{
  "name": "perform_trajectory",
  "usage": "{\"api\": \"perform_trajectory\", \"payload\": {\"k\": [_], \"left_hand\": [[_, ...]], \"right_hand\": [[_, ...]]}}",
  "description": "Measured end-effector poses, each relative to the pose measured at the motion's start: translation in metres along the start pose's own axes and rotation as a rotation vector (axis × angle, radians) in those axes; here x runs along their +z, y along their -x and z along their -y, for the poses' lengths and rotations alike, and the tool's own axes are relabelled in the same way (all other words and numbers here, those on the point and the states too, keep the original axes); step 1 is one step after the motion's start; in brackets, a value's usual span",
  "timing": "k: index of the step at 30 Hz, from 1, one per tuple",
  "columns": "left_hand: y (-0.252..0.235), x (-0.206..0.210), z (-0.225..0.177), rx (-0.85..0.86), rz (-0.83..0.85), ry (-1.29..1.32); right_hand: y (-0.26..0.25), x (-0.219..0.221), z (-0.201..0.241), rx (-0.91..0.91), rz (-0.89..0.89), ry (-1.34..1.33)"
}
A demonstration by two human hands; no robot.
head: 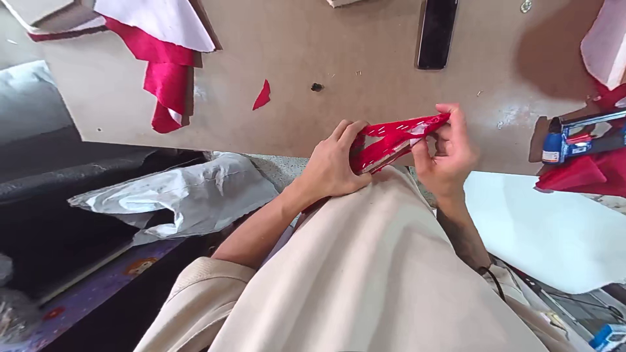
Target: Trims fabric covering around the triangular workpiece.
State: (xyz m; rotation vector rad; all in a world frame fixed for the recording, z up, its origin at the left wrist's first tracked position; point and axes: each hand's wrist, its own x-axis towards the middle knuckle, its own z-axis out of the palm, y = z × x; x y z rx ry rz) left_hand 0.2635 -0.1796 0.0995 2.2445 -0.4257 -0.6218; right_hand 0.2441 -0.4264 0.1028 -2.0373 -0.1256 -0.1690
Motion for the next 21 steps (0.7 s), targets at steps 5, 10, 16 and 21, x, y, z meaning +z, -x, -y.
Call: {"api": "perform_trajectory", "payload": {"k": [5,10,16,21], "left_hand": [[0.003,-0.004,0.007,0.001,0.123,0.202],[0.001,-0.001,-0.004,-0.009,0.128,0.14],[0.003,-0.001,-0.013,-0.043,0.146,-0.043],[0.006,0.0,-0.004,-0.089,0.178,0.062]], "right_hand": [[-0.001,-0.045,0.002,0.033,0.308,0.072],[-0.002,-0.039,0.044,-0.187,0.464,0.387],[0.005,-0.003,0.029,-0.21,0.602,0.417],[0.012,0.012,0.022,-0.14,0.628,0.345]]}}
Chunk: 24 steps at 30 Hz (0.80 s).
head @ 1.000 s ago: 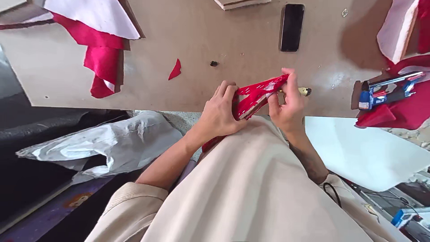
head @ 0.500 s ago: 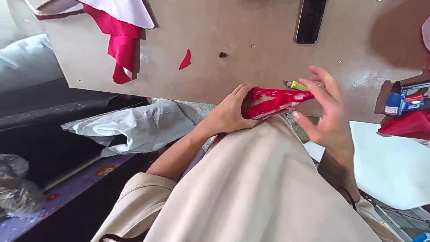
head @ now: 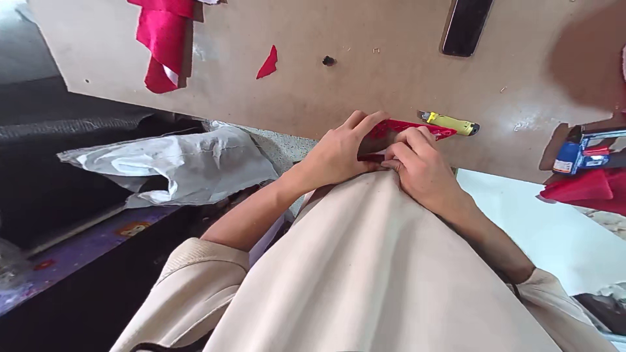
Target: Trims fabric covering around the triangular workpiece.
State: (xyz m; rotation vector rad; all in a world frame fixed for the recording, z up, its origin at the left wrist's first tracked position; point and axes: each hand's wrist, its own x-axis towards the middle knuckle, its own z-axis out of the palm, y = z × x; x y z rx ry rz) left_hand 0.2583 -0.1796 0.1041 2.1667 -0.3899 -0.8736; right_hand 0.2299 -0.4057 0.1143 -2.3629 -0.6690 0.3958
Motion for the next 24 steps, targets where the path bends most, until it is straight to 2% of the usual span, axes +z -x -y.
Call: {"api": "perform_trajectory", "payload": {"k": [4,8,10,13,15,18,19,20,22,24], "left_hand": [[0.002,-0.008,0.014,0.063,0.045,0.259],[-0.003,-0.009,0.024,-0.063,0.107,0.51],[-0.004,-0.006,0.031,-0.064,0.145,0.604],[-0.009,-0.008,0.044,0.076,0.184,0.574],[-0.012,-0.009,0.05,0.11,0.191,0.583],[-0.018,-0.002,0.061,0.015,0.098,0.649],[-0.022,-0.001,0.067,-0.02,0.028,0.604],[-0.025,0.0,0.074,-0.06,-0.04,0.54],[-0.032,0.003,0.089,-0.155,-0.137,0.48],[-0.041,0.002,0.097,-0.19,-0.172,0.411]], "right_hand": [[-0.008,0.007,-0.004,-0.093,-0.051,0.016],[-0.019,0.023,-0.015,-0.192,-0.122,0.011],[-0.027,0.029,-0.021,-0.236,-0.14,-0.028],[-0.037,0.036,-0.025,-0.267,-0.153,-0.133],[-0.036,0.042,-0.024,-0.262,-0.213,-0.174],[-0.023,0.035,-0.032,-0.098,-0.504,-0.17],[-0.018,0.026,-0.043,0.017,-0.587,-0.091],[-0.011,0.016,-0.058,0.165,-0.597,0.022],[0.011,0.004,-0.094,0.472,-0.393,0.21],[0.033,0.012,-0.134,0.621,-0.175,0.251]]}}
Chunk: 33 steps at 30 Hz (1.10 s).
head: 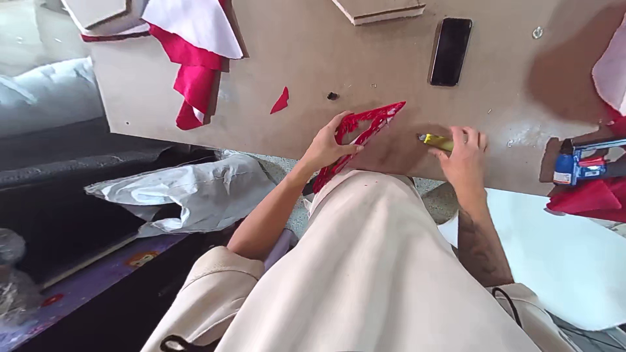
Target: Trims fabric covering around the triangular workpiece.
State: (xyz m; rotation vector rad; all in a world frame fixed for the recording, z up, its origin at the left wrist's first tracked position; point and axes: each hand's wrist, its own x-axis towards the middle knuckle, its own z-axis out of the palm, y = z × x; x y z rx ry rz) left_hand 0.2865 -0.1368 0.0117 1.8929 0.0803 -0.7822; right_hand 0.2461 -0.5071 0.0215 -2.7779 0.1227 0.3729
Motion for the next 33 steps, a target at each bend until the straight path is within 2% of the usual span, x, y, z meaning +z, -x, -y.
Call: {"api": "perform_trajectory", "payload": {"k": [2,5,7,9,11,13,16,18,25,33], "left_hand": [[-0.013,-0.002,0.0,0.035,0.042,-0.149],[-0.038,-0.003,-0.002,0.143,0.207,-0.374],[-0.049,0.001,-0.015,0.193,0.151,-0.526],[-0.049,0.011,-0.027,0.197,-0.009,-0.676],[-0.041,0.024,-0.025,0.189,-0.115,-0.714],[-0.032,0.046,-0.008,0.175,-0.114,-0.736],[-0.026,0.073,0.02,0.228,-0.144,-0.86],[-0.027,0.077,0.021,0.231,-0.17,-0.875],[-0.038,0.077,0.016,0.141,-0.115,-0.855],[-0.041,0.077,0.013,0.081,-0.077,-0.832]], "right_hand": [[0.005,0.024,-0.026,0.0,0.039,0.052],[0.02,0.035,-0.028,0.073,0.081,0.048],[0.032,0.024,-0.016,0.21,0.114,-0.07],[0.046,0.012,-0.003,0.25,0.099,-0.216],[0.056,0.002,0.012,0.177,0.126,-0.352],[0.058,-0.006,0.031,0.079,0.166,-0.425],[0.042,-0.011,0.058,-0.148,0.151,-0.311],[0.024,-0.004,0.068,-0.268,0.149,-0.233],[-0.014,0.01,0.068,-0.434,0.255,-0.125],[-0.035,0.012,0.069,-0.488,0.288,-0.098]]}}
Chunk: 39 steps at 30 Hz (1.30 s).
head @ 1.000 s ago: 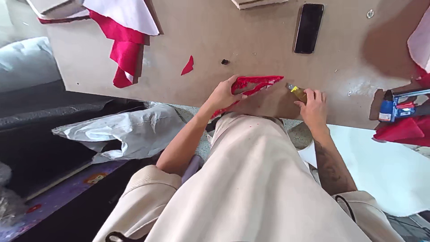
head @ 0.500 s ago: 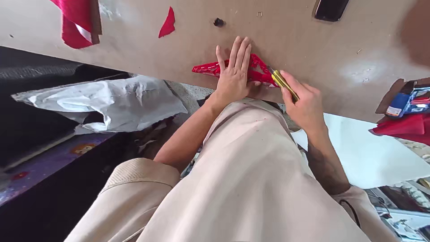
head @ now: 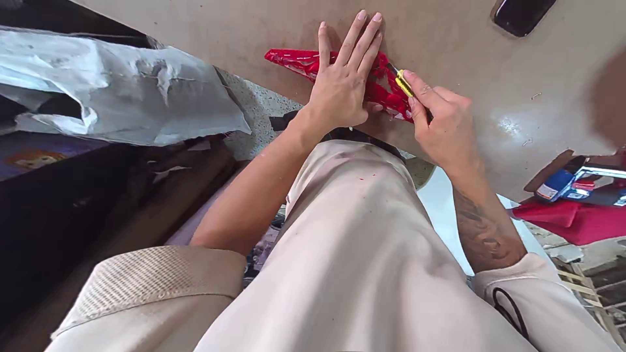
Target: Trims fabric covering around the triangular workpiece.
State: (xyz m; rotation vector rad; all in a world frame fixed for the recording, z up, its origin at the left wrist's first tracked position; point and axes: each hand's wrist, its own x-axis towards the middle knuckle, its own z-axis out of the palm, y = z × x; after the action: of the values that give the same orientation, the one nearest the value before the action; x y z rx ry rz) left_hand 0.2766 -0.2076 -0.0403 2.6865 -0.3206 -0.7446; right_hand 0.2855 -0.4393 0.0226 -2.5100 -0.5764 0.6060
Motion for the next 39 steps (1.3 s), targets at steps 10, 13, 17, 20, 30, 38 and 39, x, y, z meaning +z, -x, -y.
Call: {"api": "perform_trajectory", "payload": {"k": [10,13,17,20,30,38,39], "left_hand": [[-0.001,0.0,-0.001,-0.026,0.011,0.04],[0.0,0.001,-0.001,-0.032,0.015,0.053],[-0.002,0.001,0.0,-0.032,-0.001,0.086],[0.0,0.006,-0.002,-0.026,-0.03,0.1],[-0.001,0.01,-0.002,-0.04,-0.073,0.116],[-0.001,0.011,-0.003,-0.065,-0.07,0.139],[-0.001,0.01,-0.004,-0.069,-0.063,0.141]], "right_hand": [[-0.005,-0.007,-0.001,-0.065,-0.003,0.018],[-0.008,-0.009,0.001,-0.075,0.04,0.044],[-0.02,-0.02,0.01,-0.081,0.171,0.154],[-0.02,-0.025,0.008,-0.104,0.235,0.186],[-0.01,-0.019,0.0,-0.11,0.262,0.253],[0.001,-0.013,-0.014,-0.127,0.251,0.283],[0.004,-0.012,-0.016,-0.131,0.241,0.277]]}}
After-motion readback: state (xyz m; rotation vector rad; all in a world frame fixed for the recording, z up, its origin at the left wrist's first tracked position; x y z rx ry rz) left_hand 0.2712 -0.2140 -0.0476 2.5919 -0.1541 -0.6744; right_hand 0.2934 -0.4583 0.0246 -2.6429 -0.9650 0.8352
